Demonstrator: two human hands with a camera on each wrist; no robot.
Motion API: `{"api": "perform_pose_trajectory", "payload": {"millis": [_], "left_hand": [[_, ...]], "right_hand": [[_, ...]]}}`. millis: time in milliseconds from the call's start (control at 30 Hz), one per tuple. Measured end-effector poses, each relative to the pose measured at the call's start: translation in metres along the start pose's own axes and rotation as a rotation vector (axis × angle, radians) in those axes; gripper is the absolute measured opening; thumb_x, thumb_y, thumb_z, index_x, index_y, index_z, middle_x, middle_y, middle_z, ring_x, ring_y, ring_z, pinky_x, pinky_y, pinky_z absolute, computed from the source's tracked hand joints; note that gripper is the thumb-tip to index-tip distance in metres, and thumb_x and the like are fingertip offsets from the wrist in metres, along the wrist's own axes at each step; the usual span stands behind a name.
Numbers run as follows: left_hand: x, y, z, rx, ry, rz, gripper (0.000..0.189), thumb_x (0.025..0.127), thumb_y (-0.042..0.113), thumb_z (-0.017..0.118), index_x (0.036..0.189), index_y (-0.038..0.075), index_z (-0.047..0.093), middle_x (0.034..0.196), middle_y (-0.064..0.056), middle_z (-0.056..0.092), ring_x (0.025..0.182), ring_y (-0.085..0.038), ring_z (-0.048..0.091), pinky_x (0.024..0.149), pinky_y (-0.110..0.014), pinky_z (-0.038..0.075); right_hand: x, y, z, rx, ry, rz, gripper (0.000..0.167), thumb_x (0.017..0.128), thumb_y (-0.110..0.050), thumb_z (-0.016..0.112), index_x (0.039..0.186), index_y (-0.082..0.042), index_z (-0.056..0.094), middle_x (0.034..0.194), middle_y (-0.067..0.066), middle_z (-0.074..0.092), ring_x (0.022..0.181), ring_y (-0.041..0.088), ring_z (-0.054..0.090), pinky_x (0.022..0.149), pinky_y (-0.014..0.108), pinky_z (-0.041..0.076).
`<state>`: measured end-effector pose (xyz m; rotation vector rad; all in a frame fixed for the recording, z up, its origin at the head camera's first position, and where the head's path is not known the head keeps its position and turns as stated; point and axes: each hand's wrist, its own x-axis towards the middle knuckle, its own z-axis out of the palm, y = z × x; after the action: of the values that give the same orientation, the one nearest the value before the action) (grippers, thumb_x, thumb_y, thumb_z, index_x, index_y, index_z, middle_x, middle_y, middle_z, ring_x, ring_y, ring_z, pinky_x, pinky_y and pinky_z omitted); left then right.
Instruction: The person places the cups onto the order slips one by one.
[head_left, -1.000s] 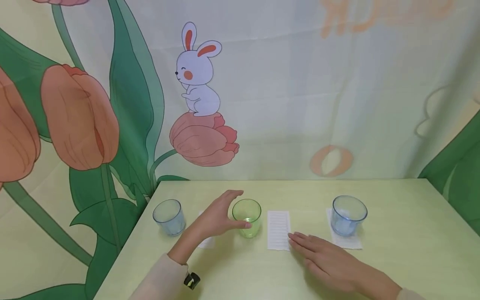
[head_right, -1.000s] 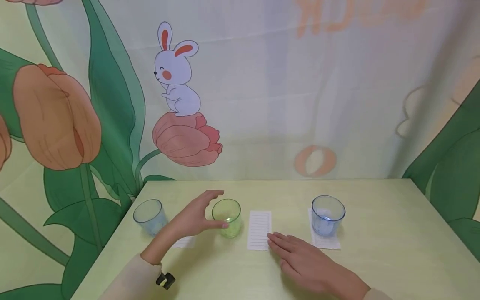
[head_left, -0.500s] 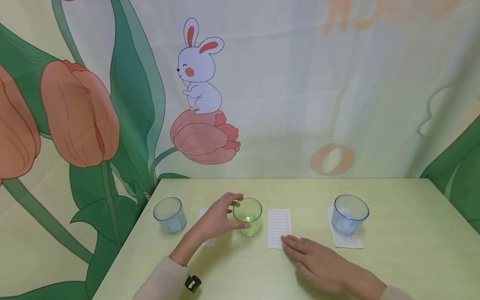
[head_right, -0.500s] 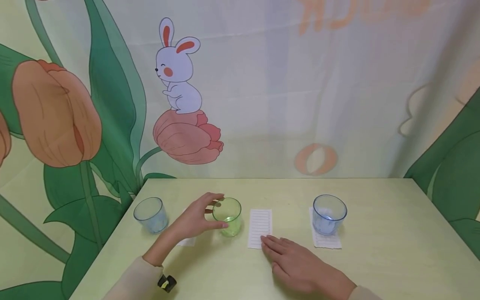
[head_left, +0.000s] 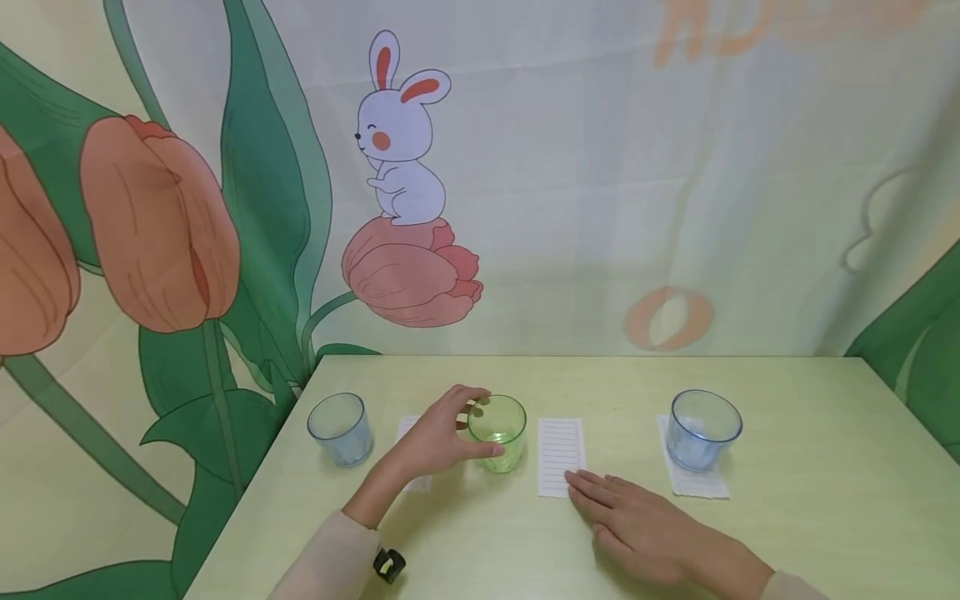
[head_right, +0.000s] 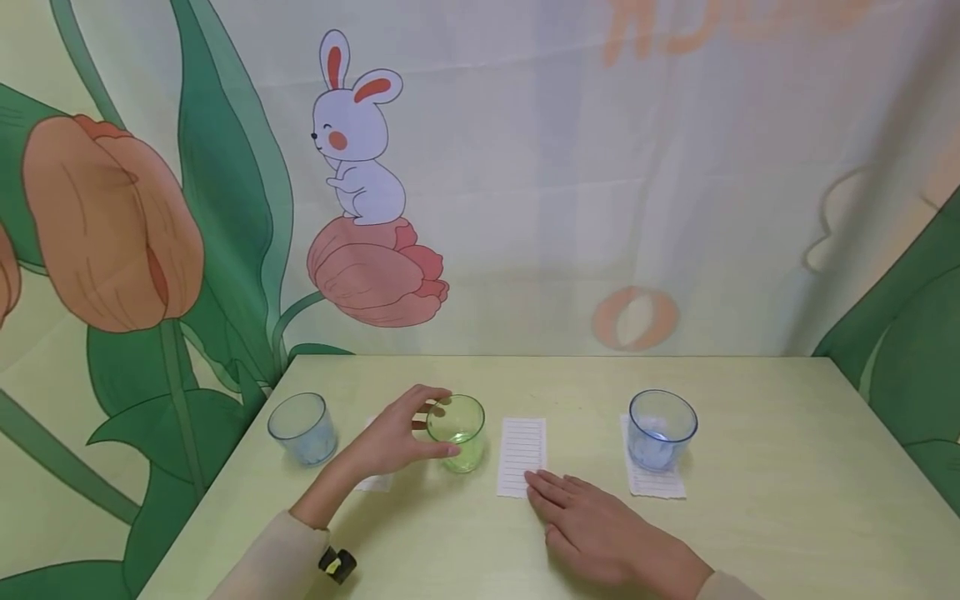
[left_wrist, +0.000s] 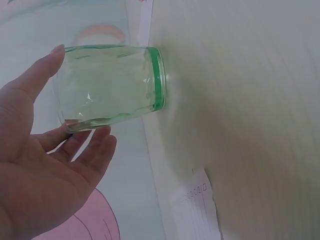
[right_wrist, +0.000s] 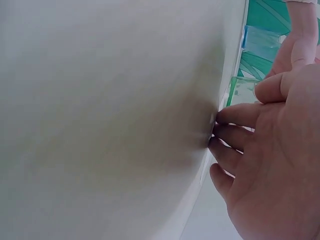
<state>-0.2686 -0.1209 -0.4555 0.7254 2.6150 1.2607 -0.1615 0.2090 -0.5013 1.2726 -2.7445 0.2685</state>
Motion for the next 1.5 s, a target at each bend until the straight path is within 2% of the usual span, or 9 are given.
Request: {"api": "perform_pose_trajectory", "payload": {"millis": [133, 367, 667, 967, 1333, 1500], "left_hand": [[0.0006, -0.0016, 0.0005, -0.024, -0.010, -0.004, 0.084, 0.086, 0.036, 0.091, 0.152, 0.005, 0.049, 0.145, -0.012, 0.054, 0.130, -0.034, 0.058, 0.109, -0.048, 0.051], [-0.0010, -0.0044, 0.0007, -0.031, -0.007, -0.019, 0.084, 0.086, 0.038, 0.091, 0.153, 0.008, 0.049, 0.146, -0.010, 0.054, 0.131, -0.035, 0.058, 0.110, -0.050, 0.050], [0.0009, -0.0088, 0.0016, 0.001, -0.018, 0.012, 0.085, 0.087, 0.042, 0.089, 0.154, 0.010, 0.048, 0.146, -0.011, 0.055, 0.131, -0.031, 0.058, 0.113, -0.047, 0.048], [0.0002, -0.0085, 0.0017, -0.002, -0.023, 0.001, 0.086, 0.087, 0.041, 0.089, 0.154, 0.009, 0.046, 0.147, -0.013, 0.054, 0.132, -0.034, 0.056, 0.115, -0.047, 0.046], [0.0003, -0.0079, 0.0018, 0.021, -0.028, -0.005, 0.085, 0.087, 0.042, 0.089, 0.154, 0.011, 0.047, 0.147, -0.013, 0.054, 0.132, -0.030, 0.057, 0.116, -0.046, 0.046], [0.0006, -0.0074, 0.0008, 0.029, -0.027, -0.007, 0.086, 0.087, 0.044, 0.089, 0.155, 0.010, 0.047, 0.146, -0.012, 0.054, 0.132, -0.030, 0.057, 0.115, -0.046, 0.046]], "right_hand": [[0.0003, -0.0019, -0.0024, 0.027, -0.037, 0.022, 0.049, 0.113, -0.024, 0.045, 0.155, 0.000, 0.052, 0.165, 0.014, 0.044, 0.150, 0.034, 0.044, 0.117, 0.051, 0.042], [0.0022, -0.0048, -0.0068, 0.094, -0.089, 0.054, 0.050, 0.114, -0.024, 0.042, 0.156, 0.001, 0.048, 0.167, 0.015, 0.040, 0.152, 0.035, 0.040, 0.119, 0.051, 0.039], [0.0015, -0.0017, -0.0068, 0.099, -0.093, 0.060, 0.049, 0.114, -0.025, 0.041, 0.156, 0.000, 0.050, 0.167, 0.014, 0.041, 0.152, 0.034, 0.041, 0.119, 0.050, 0.040], [0.0042, -0.0012, -0.0100, 0.098, -0.083, 0.035, 0.048, 0.114, -0.023, 0.043, 0.154, 0.001, 0.052, 0.164, 0.015, 0.044, 0.150, 0.035, 0.043, 0.118, 0.050, 0.041], [0.0026, -0.0019, -0.0065, 0.054, -0.076, 0.025, 0.049, 0.113, -0.024, 0.044, 0.154, 0.001, 0.051, 0.165, 0.015, 0.043, 0.151, 0.034, 0.043, 0.118, 0.049, 0.041], [0.0023, -0.0015, -0.0065, 0.065, -0.099, 0.031, 0.050, 0.113, -0.024, 0.043, 0.156, 0.002, 0.048, 0.167, 0.015, 0.040, 0.152, 0.035, 0.040, 0.119, 0.050, 0.040]]}}
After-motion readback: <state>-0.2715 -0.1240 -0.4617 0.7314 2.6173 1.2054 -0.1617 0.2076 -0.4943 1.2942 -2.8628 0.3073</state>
